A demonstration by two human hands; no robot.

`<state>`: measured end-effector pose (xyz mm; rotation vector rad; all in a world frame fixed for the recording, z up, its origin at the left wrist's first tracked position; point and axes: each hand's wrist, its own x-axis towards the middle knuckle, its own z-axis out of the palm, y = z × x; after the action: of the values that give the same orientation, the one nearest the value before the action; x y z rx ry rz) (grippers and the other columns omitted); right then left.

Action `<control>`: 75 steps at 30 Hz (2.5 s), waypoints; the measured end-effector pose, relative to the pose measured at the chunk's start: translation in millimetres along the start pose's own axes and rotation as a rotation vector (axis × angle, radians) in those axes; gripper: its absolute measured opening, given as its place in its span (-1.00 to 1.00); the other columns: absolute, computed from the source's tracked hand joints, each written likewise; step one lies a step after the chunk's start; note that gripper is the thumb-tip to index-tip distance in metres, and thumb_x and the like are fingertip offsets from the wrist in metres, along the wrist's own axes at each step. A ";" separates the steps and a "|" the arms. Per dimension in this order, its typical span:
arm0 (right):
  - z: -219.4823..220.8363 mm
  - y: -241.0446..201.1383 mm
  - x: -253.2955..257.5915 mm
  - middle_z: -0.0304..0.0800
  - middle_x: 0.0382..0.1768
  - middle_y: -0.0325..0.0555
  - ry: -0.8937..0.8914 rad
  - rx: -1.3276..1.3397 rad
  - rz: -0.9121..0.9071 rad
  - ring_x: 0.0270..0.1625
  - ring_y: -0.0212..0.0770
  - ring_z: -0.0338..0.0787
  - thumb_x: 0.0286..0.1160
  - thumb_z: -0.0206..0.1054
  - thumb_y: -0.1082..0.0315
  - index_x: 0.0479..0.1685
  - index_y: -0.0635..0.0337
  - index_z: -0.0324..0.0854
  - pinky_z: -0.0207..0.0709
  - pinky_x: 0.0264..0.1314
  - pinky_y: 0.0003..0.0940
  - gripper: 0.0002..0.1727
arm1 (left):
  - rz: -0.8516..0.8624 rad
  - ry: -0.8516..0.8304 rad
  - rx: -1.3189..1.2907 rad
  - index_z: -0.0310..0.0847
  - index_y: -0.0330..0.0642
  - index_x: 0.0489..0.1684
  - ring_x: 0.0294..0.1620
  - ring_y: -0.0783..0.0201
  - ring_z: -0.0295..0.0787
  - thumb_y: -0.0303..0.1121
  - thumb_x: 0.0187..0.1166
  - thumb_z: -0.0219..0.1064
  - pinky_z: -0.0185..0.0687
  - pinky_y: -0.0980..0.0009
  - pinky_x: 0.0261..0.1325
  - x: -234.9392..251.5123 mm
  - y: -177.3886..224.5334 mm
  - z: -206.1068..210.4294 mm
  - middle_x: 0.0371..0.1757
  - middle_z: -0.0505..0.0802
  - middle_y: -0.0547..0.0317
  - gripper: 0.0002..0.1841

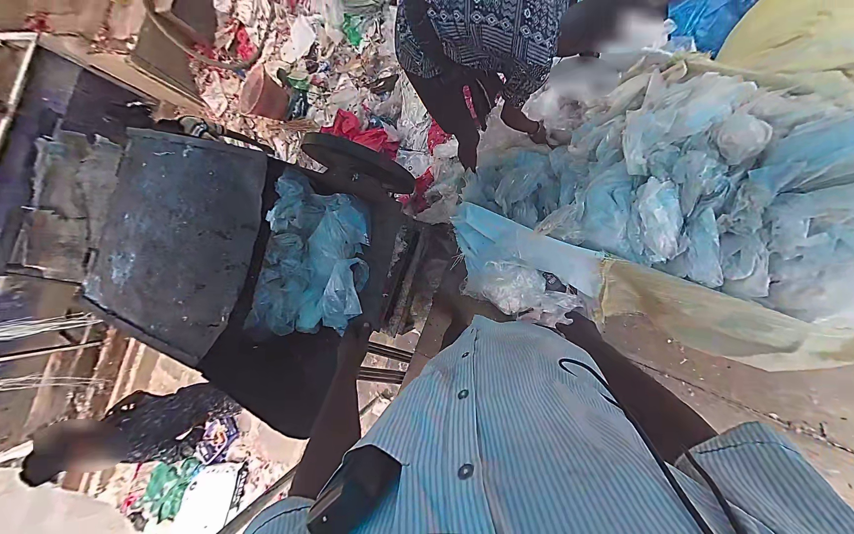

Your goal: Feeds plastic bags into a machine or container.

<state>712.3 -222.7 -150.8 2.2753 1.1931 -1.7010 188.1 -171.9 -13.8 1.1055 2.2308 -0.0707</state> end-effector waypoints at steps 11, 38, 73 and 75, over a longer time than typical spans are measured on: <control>-39.8 -79.6 23.5 0.71 0.28 0.32 0.022 0.000 -0.129 0.14 0.19 0.82 0.69 0.27 0.13 0.56 0.29 0.45 0.62 0.26 0.15 -0.43 | 0.004 0.021 -0.050 0.41 -0.18 0.68 0.59 -0.21 0.56 0.01 0.83 0.09 0.34 -0.26 0.63 2.6 -5.9 1.9 0.52 0.66 -0.28 -0.42; -50.5 -99.1 -6.3 0.21 0.72 0.40 0.113 0.887 0.118 0.54 0.40 0.54 0.80 0.05 -0.21 0.93 -0.01 -0.28 0.60 0.28 0.31 -0.11 | 0.083 0.080 -0.170 0.54 -0.22 0.53 0.50 -0.17 0.64 -0.07 0.81 0.17 0.42 -0.22 0.58 0.6 -11.7 8.2 0.42 0.73 -0.26 -0.51; 123.5 -508.6 -65.2 -0.71 0.95 -0.08 0.164 -0.878 -1.384 0.94 0.23 -0.64 -0.44 0.47 -0.77 0.95 -0.49 -0.17 -0.40 0.63 0.78 0.58 | 0.166 0.436 -0.034 0.13 0.72 0.80 0.94 -0.27 -0.53 0.71 -0.09 0.38 -0.51 -0.88 0.41 41.6 41.4 -191.8 0.98 -0.10 0.29 0.16; 121.3 -517.6 -60.8 -0.77 0.95 -0.16 0.062 -0.966 -1.299 0.93 0.21 -0.67 -0.36 0.49 -0.73 0.93 -0.59 -0.22 -0.26 0.61 0.78 0.52 | 0.130 0.300 -0.082 0.17 0.69 0.78 0.92 -0.31 -0.29 0.70 -0.10 0.40 -0.35 -0.90 0.37 53.8 33.3 -183.6 0.88 0.25 0.29 0.15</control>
<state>297.8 49.0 50.9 0.8950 2.9208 -0.6579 93.2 -55.2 109.0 1.2821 2.3893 0.2549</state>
